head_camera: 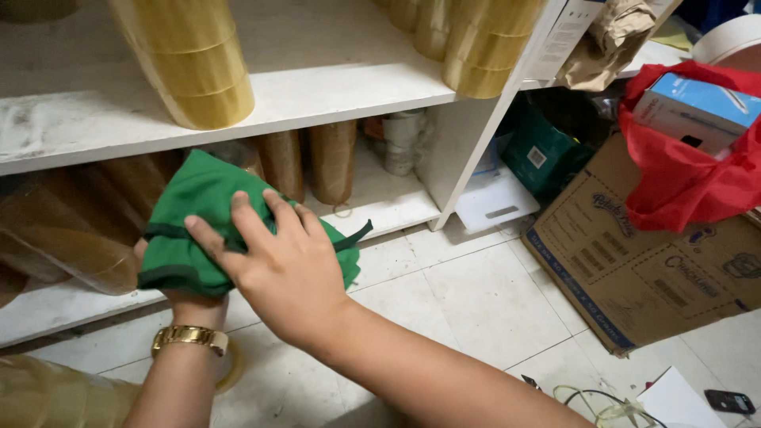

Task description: The person wipes the exterior of multiple adhesive tape rolls with a green cloth while they are located on shelves and on the floor.

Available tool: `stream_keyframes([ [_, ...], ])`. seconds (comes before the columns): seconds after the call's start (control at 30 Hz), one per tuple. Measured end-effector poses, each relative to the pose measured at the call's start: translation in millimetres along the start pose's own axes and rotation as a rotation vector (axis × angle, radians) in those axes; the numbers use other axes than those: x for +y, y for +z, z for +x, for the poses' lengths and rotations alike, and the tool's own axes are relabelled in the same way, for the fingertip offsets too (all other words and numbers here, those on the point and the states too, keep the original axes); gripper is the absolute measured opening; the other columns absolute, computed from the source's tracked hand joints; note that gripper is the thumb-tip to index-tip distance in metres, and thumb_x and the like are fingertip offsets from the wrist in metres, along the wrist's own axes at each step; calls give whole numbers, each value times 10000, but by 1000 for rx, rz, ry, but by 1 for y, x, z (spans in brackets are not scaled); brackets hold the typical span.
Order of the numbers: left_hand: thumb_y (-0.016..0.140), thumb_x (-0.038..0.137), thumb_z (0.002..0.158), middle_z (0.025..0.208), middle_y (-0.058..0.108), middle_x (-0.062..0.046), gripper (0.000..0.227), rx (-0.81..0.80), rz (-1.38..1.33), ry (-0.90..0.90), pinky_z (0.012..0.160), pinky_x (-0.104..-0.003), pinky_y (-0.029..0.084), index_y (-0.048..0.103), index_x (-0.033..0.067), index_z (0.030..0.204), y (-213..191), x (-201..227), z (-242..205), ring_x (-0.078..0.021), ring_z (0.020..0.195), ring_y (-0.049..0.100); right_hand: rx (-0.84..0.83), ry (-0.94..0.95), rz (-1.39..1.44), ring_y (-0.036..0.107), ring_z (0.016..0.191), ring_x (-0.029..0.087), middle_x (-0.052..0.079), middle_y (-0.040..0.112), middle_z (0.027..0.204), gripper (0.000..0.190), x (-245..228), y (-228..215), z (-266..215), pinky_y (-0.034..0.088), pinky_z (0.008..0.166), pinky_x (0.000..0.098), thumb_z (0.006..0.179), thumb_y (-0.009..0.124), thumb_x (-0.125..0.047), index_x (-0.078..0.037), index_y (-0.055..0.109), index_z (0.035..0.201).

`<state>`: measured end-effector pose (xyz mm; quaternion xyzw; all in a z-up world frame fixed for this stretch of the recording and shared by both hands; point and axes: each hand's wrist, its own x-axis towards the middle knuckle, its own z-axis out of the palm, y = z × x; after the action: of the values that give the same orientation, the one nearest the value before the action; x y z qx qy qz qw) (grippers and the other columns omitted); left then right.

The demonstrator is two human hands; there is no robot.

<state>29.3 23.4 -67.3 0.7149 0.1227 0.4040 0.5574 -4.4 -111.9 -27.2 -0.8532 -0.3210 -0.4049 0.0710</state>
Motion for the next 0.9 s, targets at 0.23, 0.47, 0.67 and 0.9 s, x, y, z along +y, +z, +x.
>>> stream_keyframes([
  [0.23,612,412,1009,604,601,-8,384,-37,-228,-261,540,-257,426,683,169,720,10,-16,2,-131,532,584,-309,413,239,662,1059,463,127,503,1353,687,52,7,6,599,841,546,629,806,-63,-218,674,1285],
  [0.47,556,480,1080,627,604,-50,511,-21,-8,-215,665,-332,502,703,135,732,4,-51,8,-186,672,640,-170,33,168,661,1185,471,150,597,1323,618,6,-22,9,581,885,546,767,794,-87,-298,678,1336],
  [0.67,455,675,1031,488,491,-24,699,36,-294,-319,425,-224,428,617,138,612,2,-31,17,-152,429,555,-236,158,174,647,1199,438,117,629,1311,804,42,16,14,577,925,494,646,836,-74,-394,652,1360],
  [0.9,664,586,889,638,652,-22,445,-3,-578,-455,568,-206,530,656,173,722,5,3,8,-105,600,665,-308,1276,1191,743,694,293,102,726,719,318,62,42,1,596,583,397,622,685,-2,-114,773,907],
])
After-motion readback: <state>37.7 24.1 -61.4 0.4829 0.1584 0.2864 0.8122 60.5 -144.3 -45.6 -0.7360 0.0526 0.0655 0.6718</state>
